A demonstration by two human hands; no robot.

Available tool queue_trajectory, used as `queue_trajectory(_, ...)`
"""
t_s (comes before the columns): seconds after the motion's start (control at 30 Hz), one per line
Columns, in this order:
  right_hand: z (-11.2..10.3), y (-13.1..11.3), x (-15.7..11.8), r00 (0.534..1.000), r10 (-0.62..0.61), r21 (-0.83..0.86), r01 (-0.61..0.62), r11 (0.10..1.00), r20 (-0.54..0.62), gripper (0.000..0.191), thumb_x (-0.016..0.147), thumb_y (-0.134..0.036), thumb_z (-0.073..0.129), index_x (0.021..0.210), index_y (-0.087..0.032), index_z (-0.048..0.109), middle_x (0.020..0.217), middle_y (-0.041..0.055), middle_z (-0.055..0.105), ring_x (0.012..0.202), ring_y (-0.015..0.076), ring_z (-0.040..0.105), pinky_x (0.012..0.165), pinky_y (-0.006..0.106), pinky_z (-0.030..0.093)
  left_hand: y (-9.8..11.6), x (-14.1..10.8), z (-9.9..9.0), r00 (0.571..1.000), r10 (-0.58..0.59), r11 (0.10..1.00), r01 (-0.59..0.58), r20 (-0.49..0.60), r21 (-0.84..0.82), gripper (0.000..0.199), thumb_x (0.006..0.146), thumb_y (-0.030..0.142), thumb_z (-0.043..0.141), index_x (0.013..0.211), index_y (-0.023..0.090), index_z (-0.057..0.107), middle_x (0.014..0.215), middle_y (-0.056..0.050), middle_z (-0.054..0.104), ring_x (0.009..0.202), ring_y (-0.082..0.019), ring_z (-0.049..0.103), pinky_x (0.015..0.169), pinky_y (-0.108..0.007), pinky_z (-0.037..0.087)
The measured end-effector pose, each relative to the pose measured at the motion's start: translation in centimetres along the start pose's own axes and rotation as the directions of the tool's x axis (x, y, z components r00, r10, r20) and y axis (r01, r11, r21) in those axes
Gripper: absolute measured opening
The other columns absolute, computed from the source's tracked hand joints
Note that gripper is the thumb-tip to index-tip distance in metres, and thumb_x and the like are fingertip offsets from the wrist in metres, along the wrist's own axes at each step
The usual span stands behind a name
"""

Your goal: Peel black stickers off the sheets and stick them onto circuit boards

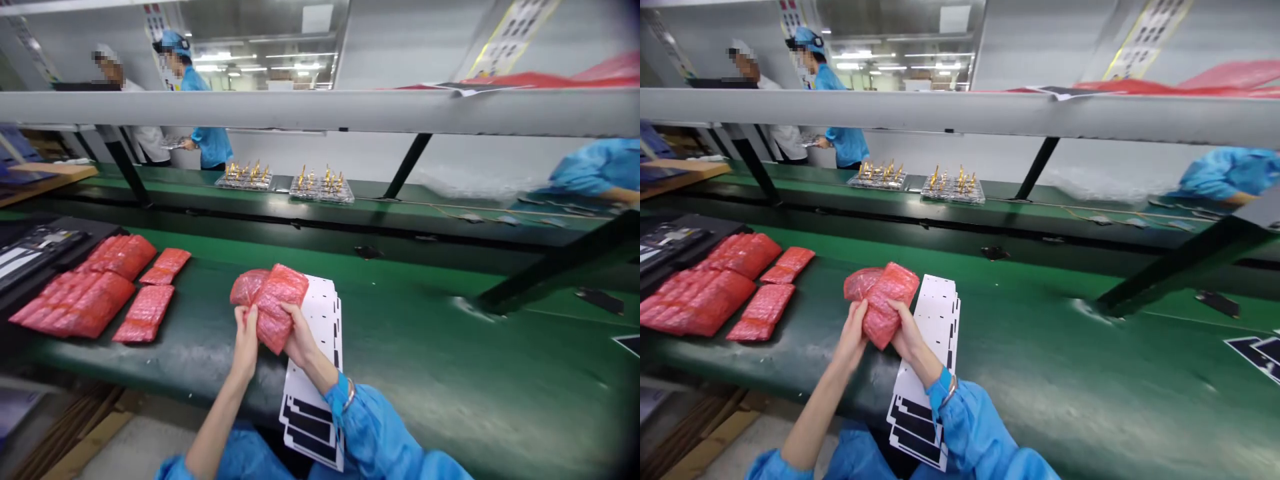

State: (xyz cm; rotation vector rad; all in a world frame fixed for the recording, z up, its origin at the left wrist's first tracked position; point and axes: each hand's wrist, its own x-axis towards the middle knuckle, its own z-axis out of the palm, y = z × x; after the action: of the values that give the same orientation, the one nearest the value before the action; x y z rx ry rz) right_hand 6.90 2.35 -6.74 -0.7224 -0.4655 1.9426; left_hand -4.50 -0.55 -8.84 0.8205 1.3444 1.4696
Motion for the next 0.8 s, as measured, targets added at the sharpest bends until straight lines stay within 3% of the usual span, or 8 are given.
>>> queue_trajectory(0.13, -1.4, -1.6, 3.0, 0.998, 0.056, -0.115, -0.056, 0.992, 0.0, 0.036, 0.066, -0.034, 0.076, 0.097, -0.02, 0.065, 0.086, 0.0043, 0.076, 0.092, 0.0263, 0.075, 0.091, 0.043, 0.06, 2.5, 3.6, -0.7, 0.979, -0.152, 0.984, 0.163, 0.137, -0.074, 0.061, 0.062, 0.064, 0.084, 0.09, 0.016, 0.059, 0.072, 0.001, 0.062, 0.05, -0.007, 0.05, 0.044, -0.016, 0.037)
queue_trajectory(0.23, -3.4, -3.0, 4.6, 0.996, 0.078, -0.218, -0.083, 0.972, -0.03, 0.036, 0.067, -0.025, 0.074, 0.101, -0.022, 0.064, 0.079, 0.0013, 0.074, 0.084, 0.0235, 0.075, 0.09, 0.046, 0.061, 4.8, 5.5, -1.0, 0.98, -0.135, 0.983, 0.151, 0.146, -0.103, 0.061, 0.055, 0.061, 0.089, 0.081, 0.016, 0.056, 0.059, 0.006, 0.053, 0.041, -0.002, 0.037, 0.037, -0.014, 0.022)
queue_trajectory(0.3, -4.7, -3.5, 4.9, 0.998, 0.034, -0.281, -0.05, 0.958, -0.061, 0.047, 0.069, -0.023, 0.074, 0.114, -0.026, 0.062, 0.086, -0.0001, 0.074, 0.086, 0.0208, 0.074, 0.094, 0.046, 0.06, 6.6, 6.4, -1.0, 0.99, -0.076, 0.988, 0.09, 0.118, -0.124, 0.058, 0.056, 0.054, 0.091, 0.073, 0.018, 0.049, 0.054, 0.01, 0.045, 0.04, -0.001, 0.034, 0.037, -0.012, 0.018)
queue_trajectory(0.4, -6.1, -4.2, 4.4, 0.99, -0.083, -0.365, 0.035, 0.93, -0.118, 0.07, 0.071, -0.027, 0.076, 0.137, -0.034, 0.053, 0.116, 0.0023, 0.072, 0.105, 0.0197, 0.072, 0.105, 0.045, 0.055, 10.0, 7.7, -1.0, 0.996, 0.033, 0.989, -0.021, 0.08, -0.147, 0.058, 0.061, 0.041, 0.091, 0.068, 0.019, 0.039, 0.051, 0.013, 0.039, 0.04, 0.0, 0.033, 0.037, -0.01, 0.02)
queue_trajectory(0.5, -7.0, -5.1, 3.6, 0.972, -0.18, -0.444, 0.095, 0.891, -0.154, 0.082, 0.071, -0.034, 0.078, 0.147, -0.036, 0.046, 0.145, 0.0075, 0.058, 0.13, 0.0249, 0.06, 0.113, 0.047, 0.049, 14.2, 8.8, -1.2, 0.989, 0.137, 0.979, -0.126, 0.061, -0.158, 0.05, 0.066, 0.026, 0.089, 0.07, 0.019, 0.039, 0.054, 0.012, 0.043, 0.043, -0.001, 0.04, 0.042, -0.009, 0.031)
queue_trajectory(0.57, -7.3, -5.8, 2.9, 0.963, -0.224, -0.486, 0.127, 0.864, -0.148, 0.087, 0.072, -0.038, 0.079, 0.151, -0.035, 0.042, 0.154, 0.0106, 0.049, 0.137, 0.0276, 0.055, 0.114, 0.049, 0.047, 17.2, 9.6, -1.1, 0.977, 0.212, 0.965, -0.203, 0.039, -0.165, 0.04, 0.071, 0.017, 0.084, 0.073, 0.02, 0.044, 0.057, 0.011, 0.048, 0.046, -0.002, 0.045, 0.047, -0.011, 0.039)
queue_trajectory(0.67, -7.4, -6.6, 2.1, 0.957, -0.269, -0.531, 0.171, 0.83, -0.112, 0.092, 0.075, -0.046, 0.078, 0.156, -0.034, 0.035, 0.159, 0.0129, 0.044, 0.134, 0.0285, 0.057, 0.113, 0.05, 0.048, 21.4, 10.4, -0.4, 0.921, 0.387, 0.911, -0.388, -0.038, -0.14, 0.027, 0.081, 0.002, 0.069, 0.076, 0.019, 0.049, 0.061, 0.009, 0.051, 0.049, -0.004, 0.049, 0.052, -0.015, 0.045)
queue_trajectory(0.8, -7.4, -7.2, 1.0, 0.953, -0.295, -0.568, 0.209, 0.796, -0.064, 0.09, 0.075, -0.051, 0.078, 0.154, -0.037, 0.038, 0.159, 0.0125, 0.044, 0.132, 0.0293, 0.06, 0.111, 0.052, 0.049, 26.1, 10.8, 0.6, 0.816, 0.564, 0.81, -0.577, -0.13, -0.107, 0.031, 0.088, -0.011, 0.051, 0.078, 0.018, 0.044, 0.061, 0.011, 0.047, 0.048, -0.002, 0.047, 0.055, -0.017, 0.046)
